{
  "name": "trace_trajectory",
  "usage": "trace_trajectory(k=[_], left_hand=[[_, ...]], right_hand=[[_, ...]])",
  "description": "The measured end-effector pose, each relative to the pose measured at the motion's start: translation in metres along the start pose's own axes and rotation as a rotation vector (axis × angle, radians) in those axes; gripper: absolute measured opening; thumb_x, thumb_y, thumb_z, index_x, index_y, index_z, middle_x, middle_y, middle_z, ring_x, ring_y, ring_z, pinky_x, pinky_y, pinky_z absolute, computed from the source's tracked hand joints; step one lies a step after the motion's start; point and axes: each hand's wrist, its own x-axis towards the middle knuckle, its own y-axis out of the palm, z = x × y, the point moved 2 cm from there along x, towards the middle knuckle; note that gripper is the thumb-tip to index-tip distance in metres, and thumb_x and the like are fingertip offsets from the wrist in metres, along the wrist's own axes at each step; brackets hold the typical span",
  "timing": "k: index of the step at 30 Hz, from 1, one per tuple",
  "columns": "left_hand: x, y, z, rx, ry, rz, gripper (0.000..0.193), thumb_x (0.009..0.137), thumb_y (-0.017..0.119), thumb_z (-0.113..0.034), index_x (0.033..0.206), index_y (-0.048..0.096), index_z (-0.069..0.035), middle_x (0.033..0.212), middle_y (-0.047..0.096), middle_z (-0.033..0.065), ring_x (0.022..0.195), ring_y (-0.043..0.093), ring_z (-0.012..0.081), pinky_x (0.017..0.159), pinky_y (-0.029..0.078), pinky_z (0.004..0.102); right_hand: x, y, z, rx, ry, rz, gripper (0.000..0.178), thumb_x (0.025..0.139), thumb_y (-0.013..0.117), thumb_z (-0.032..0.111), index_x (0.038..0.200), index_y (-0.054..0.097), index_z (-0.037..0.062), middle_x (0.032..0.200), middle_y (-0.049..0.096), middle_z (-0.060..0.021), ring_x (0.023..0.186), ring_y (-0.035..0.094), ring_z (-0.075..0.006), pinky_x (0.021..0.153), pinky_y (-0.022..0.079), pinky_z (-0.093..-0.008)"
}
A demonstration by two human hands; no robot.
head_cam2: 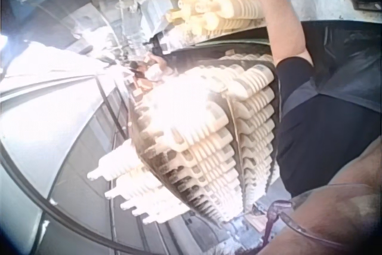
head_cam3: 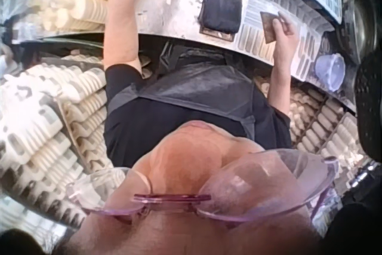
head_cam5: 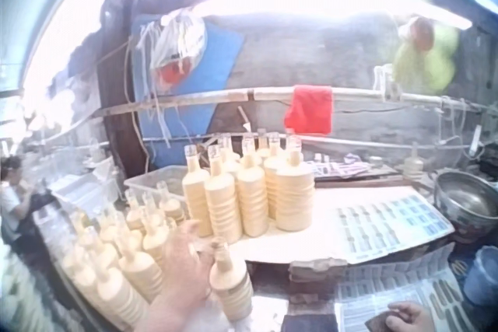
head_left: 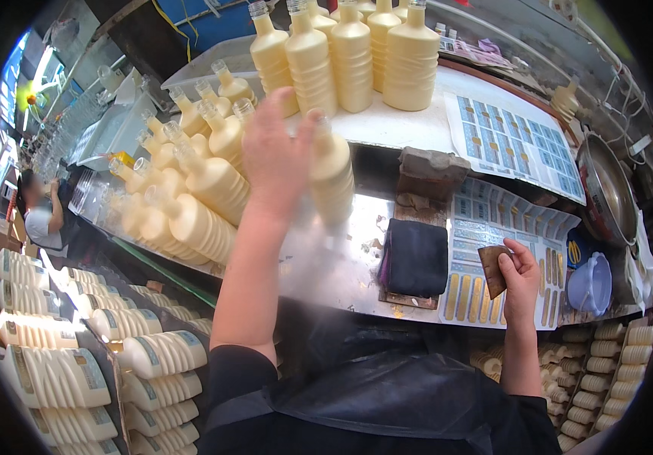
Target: The person applies adhesive labels to the necks and bodies of cream-colored plastic bottles. They peel labels from a sheet, position them on each bottle, and smooth them down by hand. Finished bottles are placed on a nearby metal rack.
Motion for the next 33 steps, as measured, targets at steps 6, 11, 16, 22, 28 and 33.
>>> trace_trajectory(k=[6, 11, 16, 22, 28, 33], left_hand=[[-0.002, -0.001, 0.058, 0.203, -0.247, -0.016, 0.047, 0.091, 0.076, -0.022, 0.130, 0.056, -0.006, 0.127, 0.065, 0.0185, 0.115, 0.063, 0.0387, 0.097, 0.049, 0.0469], [0.001, -0.013, 0.059, 0.143, -0.417, 0.133, 0.040, 0.093, 0.073, -0.019, 0.127, 0.057, -0.008, 0.121, 0.068, 0.0155, 0.111, 0.065, 0.0377, 0.094, 0.051, 0.0472], [-0.024, -0.042, 0.042, 0.171, -0.320, 0.041, 0.033, 0.094, 0.071, -0.016, 0.123, 0.059, -0.007, 0.110, 0.070, 0.0150, 0.100, 0.068, 0.0344, 0.087, 0.052, 0.0436], [-0.013, -0.102, 0.008, -0.202, -0.431, 0.128, 0.033, 0.096, 0.069, -0.010, 0.127, 0.057, -0.006, 0.099, 0.066, 0.0065, 0.087, 0.062, 0.0181, 0.084, 0.051, 0.0318], [-0.006, -0.086, -0.047, -1.009, -0.401, 0.388, 0.036, 0.100, 0.060, -0.002, 0.135, 0.051, -0.004, 0.107, 0.070, 0.0114, 0.101, 0.064, 0.0179, 0.095, 0.050, 0.0318], [-0.019, 0.000, -0.080, -1.364, -0.521, 0.612, 0.039, 0.103, 0.057, -0.002, 0.140, 0.050, -0.005, 0.119, 0.071, 0.0176, 0.108, 0.066, 0.0201, 0.099, 0.052, 0.0334]], right_hand=[[0.008, 0.005, -0.012, 0.075, 0.093, -0.022, 0.034, 0.101, 0.063, 0.007, 0.134, 0.061, -0.0033, 0.114, 0.072, -0.0095, 0.103, 0.068, -0.0140, 0.094, 0.053, -0.0271], [0.008, 0.026, -0.005, 0.227, 0.222, 0.048, 0.031, 0.106, 0.057, 0.010, 0.135, 0.061, -0.0008, 0.118, 0.068, -0.0079, 0.104, 0.068, -0.0133, 0.092, 0.056, -0.0279], [0.000, 0.036, -0.006, 0.396, 0.303, 0.175, 0.027, 0.105, 0.057, 0.009, 0.131, 0.062, 0.0002, 0.119, 0.067, -0.0069, 0.109, 0.066, -0.0158, 0.095, 0.055, -0.0302], [0.004, 0.042, 0.004, 0.221, 0.265, 0.361, 0.018, 0.100, 0.057, 0.011, 0.103, 0.071, 0.0008, 0.109, 0.068, -0.0077, 0.105, 0.063, -0.0144, 0.091, 0.049, -0.0270], [0.000, 0.079, 0.035, -0.116, 0.207, 0.467, 0.026, 0.100, 0.062, 0.020, 0.112, 0.073, -0.0005, 0.088, 0.069, -0.0037, 0.059, 0.054, -0.0040, 0.053, 0.041, -0.0187], [0.015, 0.102, 0.045, -0.359, -0.066, 0.603, 0.071, 0.084, 0.079, 0.018, 0.148, 0.051, 0.0032, 0.128, 0.070, -0.0111, 0.087, 0.065, -0.0089, 0.079, 0.053, -0.0258]])
